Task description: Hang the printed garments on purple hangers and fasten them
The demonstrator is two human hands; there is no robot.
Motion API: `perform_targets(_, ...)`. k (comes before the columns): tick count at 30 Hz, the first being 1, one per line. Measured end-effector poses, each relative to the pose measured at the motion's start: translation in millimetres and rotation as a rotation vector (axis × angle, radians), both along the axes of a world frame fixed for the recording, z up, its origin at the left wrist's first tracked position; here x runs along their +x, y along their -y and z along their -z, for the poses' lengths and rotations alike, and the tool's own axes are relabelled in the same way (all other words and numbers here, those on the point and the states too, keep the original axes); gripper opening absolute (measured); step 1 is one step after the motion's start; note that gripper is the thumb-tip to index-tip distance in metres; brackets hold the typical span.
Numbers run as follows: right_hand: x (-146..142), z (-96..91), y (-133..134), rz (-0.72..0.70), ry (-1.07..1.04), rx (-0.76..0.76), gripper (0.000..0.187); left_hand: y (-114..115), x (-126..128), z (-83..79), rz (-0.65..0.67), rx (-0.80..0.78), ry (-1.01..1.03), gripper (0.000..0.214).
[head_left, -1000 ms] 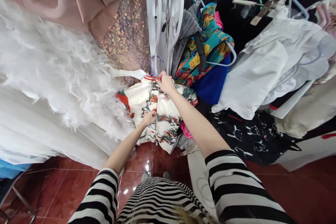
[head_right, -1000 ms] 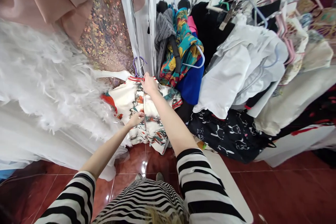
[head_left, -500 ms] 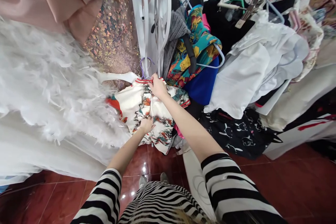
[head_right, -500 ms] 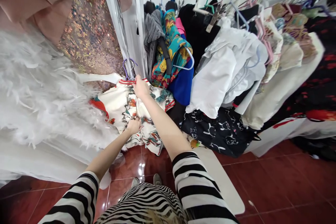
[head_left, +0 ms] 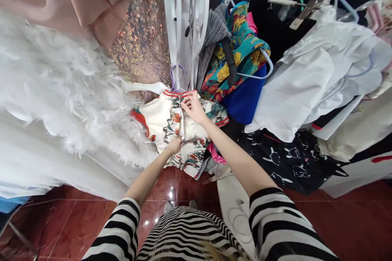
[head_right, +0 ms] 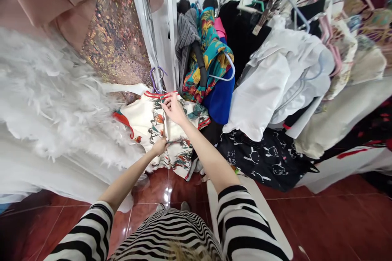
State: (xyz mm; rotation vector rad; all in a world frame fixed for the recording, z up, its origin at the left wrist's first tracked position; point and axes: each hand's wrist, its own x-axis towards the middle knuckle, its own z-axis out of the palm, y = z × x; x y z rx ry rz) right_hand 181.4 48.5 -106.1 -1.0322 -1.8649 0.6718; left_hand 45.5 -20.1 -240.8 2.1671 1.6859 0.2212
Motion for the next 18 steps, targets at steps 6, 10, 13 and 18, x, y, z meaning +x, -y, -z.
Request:
perform_targets(6,18.5,65.3,61.7,0.01,0.186,-0.062,0.007,6.1,-1.8,-10.3,0.103,-0.034,-0.016,0.017)
perform_targets(10,17.9,109.4,89.8,-0.016,0.428,-0.231,0.013,11.5,-2.5,-15.8,0.128,-0.034,-0.014,0.019)
perform_targets(13,12.9,132.6,101.5,-0.007,0.505,-0.267,0.016,17.0,-2.9,-18.6,0.138,-0.033,-0.004,0.021)
perform_targets(18,-2.9,152.2,114.1,0.005,0.46,-0.303,0.038,28.7,0.1,-20.8,0.156,-0.029,0.026,0.014)
